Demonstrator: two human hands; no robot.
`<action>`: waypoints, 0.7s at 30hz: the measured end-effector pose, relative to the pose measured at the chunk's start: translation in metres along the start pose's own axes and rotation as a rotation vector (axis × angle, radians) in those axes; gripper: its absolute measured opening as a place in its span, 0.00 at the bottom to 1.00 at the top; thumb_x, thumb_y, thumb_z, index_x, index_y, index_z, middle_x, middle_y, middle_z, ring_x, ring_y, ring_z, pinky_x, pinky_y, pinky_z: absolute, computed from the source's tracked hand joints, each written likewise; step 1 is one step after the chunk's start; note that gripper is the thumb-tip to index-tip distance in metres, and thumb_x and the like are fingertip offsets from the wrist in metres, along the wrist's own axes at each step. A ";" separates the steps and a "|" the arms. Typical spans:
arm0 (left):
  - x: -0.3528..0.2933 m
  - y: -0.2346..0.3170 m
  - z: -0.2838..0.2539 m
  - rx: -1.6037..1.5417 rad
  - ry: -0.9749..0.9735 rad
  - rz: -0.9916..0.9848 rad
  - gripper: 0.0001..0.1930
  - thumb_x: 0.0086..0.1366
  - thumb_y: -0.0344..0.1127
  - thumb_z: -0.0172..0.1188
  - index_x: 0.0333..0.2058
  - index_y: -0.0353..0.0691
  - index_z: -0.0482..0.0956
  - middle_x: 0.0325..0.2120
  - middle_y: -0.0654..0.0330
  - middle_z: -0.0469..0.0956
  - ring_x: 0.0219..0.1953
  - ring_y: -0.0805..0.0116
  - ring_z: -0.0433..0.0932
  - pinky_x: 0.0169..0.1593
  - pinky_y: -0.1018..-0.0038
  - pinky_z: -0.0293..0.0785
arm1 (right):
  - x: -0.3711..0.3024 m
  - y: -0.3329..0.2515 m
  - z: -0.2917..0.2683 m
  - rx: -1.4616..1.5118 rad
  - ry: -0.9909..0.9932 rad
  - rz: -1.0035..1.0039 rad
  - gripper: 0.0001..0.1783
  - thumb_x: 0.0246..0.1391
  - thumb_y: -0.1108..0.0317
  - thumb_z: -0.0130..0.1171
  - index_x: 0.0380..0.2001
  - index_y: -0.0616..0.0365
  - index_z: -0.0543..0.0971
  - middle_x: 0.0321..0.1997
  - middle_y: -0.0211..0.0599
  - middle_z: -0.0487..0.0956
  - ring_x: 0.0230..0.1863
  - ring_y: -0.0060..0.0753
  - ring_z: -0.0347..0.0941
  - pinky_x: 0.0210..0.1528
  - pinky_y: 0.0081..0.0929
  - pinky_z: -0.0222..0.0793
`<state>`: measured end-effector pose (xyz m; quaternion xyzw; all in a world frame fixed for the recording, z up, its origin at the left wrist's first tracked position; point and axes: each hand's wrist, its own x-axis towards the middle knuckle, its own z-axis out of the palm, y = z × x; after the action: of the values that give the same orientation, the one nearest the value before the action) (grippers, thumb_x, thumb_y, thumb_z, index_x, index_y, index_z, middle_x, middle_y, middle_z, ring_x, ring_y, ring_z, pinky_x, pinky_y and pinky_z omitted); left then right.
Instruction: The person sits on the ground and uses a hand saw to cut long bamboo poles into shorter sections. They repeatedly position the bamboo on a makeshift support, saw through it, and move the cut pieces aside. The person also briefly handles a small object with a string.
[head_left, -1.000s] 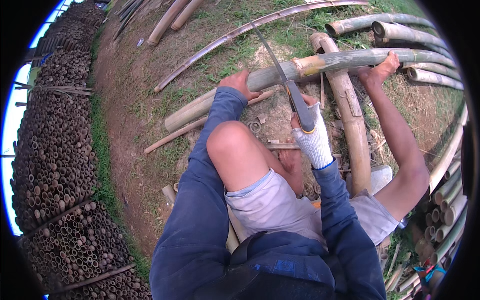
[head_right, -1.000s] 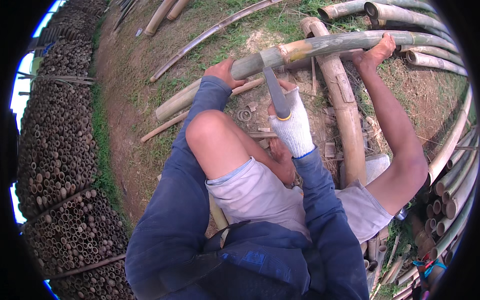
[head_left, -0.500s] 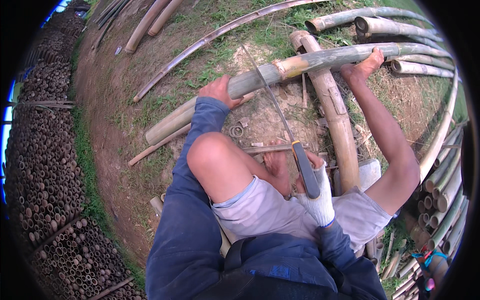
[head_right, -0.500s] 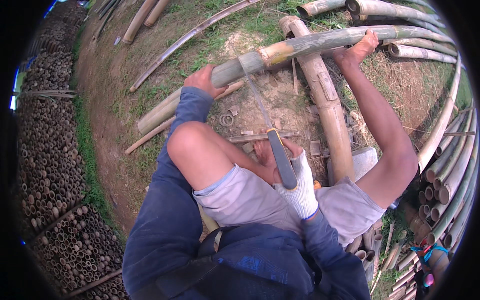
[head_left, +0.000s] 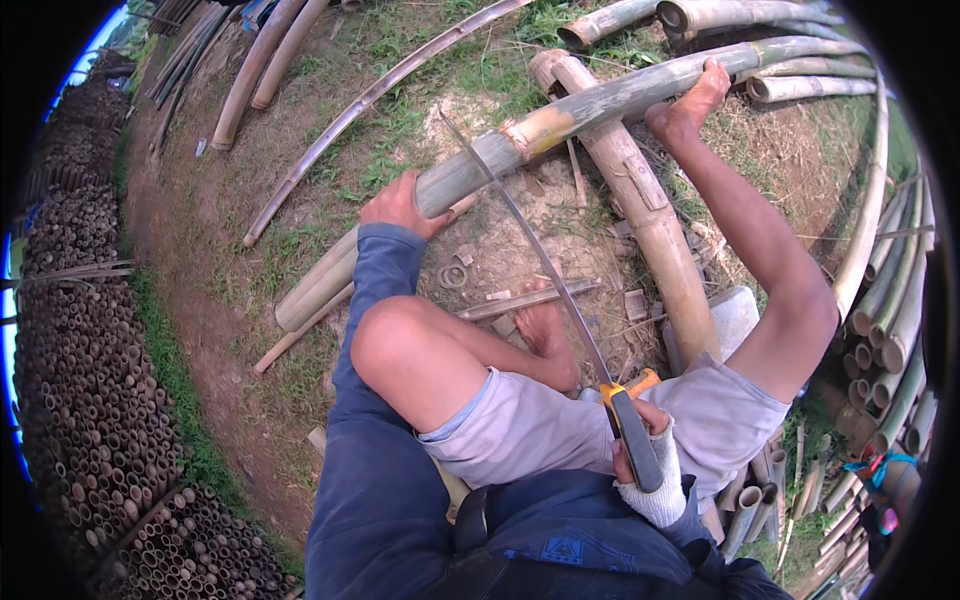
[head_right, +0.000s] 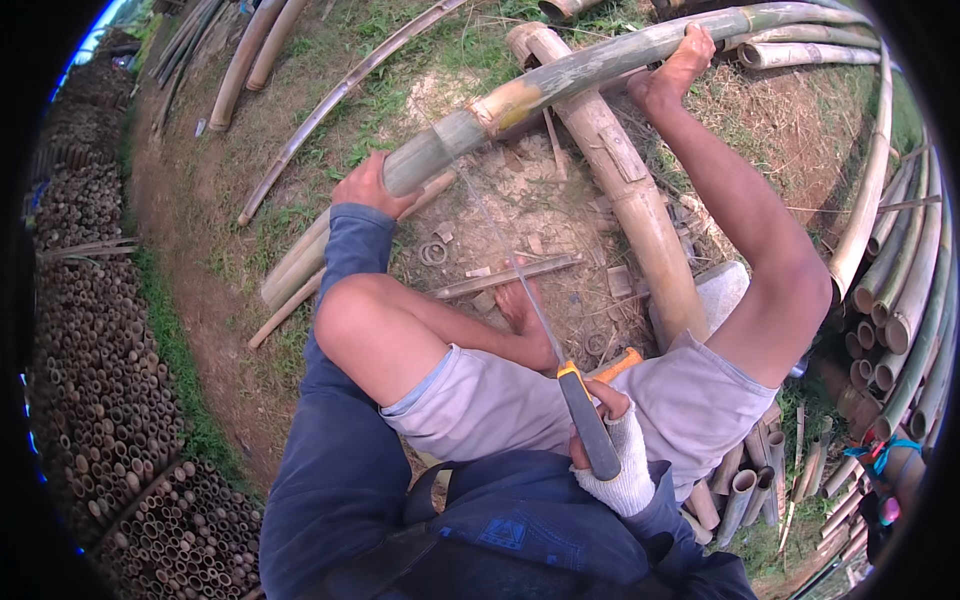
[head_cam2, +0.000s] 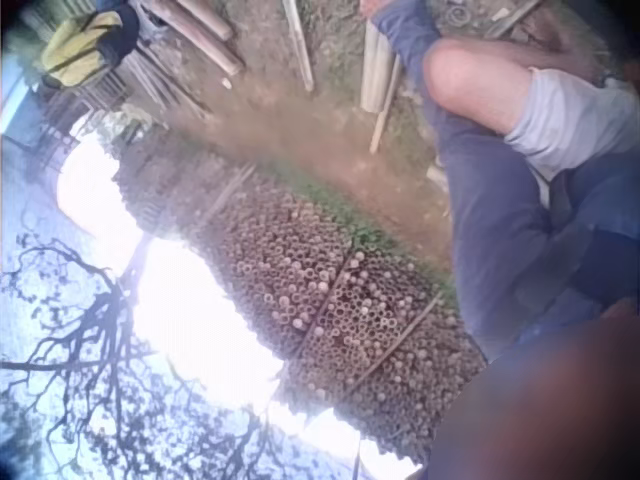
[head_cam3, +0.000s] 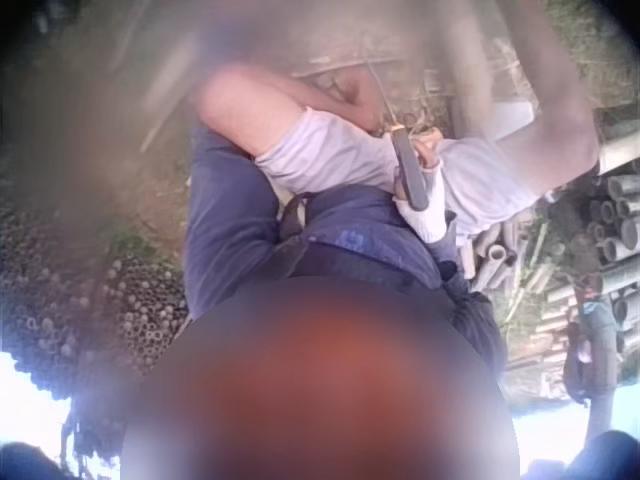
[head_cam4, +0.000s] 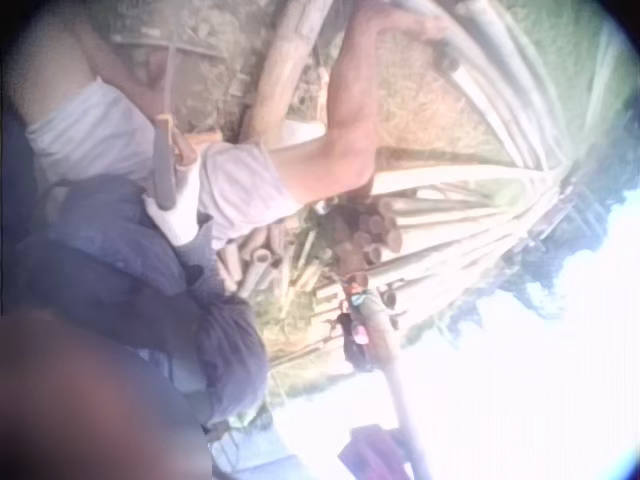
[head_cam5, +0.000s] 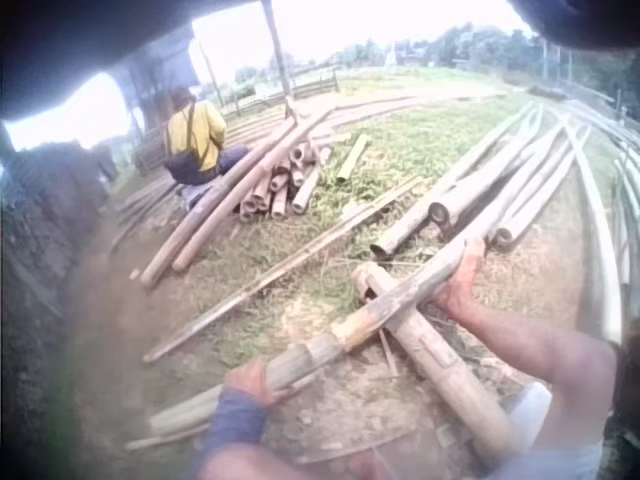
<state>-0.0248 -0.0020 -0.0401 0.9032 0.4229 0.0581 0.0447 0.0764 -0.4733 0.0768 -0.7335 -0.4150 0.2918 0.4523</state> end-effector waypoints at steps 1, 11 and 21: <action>-0.001 -0.001 0.002 -0.001 0.048 0.030 0.43 0.45 0.63 0.80 0.57 0.48 0.79 0.44 0.50 0.87 0.45 0.49 0.88 0.52 0.54 0.83 | 0.007 -0.007 0.000 -0.010 0.014 0.005 0.35 0.51 0.81 0.57 0.65 0.65 0.68 0.60 0.46 0.75 0.51 0.33 0.76 0.57 0.27 0.70; -0.003 0.015 -0.015 0.108 -0.083 -0.056 0.44 0.44 0.65 0.80 0.57 0.50 0.78 0.44 0.47 0.87 0.45 0.45 0.87 0.50 0.51 0.82 | 0.185 0.036 0.080 0.339 0.119 -0.125 0.34 0.52 0.74 0.69 0.63 0.55 0.72 0.49 0.48 0.81 0.44 0.48 0.82 0.49 0.39 0.78; -0.004 -0.002 0.013 0.037 0.133 0.051 0.43 0.43 0.66 0.81 0.55 0.50 0.79 0.42 0.50 0.88 0.44 0.45 0.88 0.48 0.52 0.83 | 0.030 -0.001 0.007 0.353 0.035 0.027 0.37 0.55 0.75 0.72 0.67 0.59 0.70 0.41 0.32 0.78 0.34 0.19 0.75 0.38 0.20 0.72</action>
<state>-0.0271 -0.0044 -0.0531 0.9085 0.4028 0.1116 -0.0016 0.0853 -0.4439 0.0732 -0.6532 -0.3395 0.3535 0.5771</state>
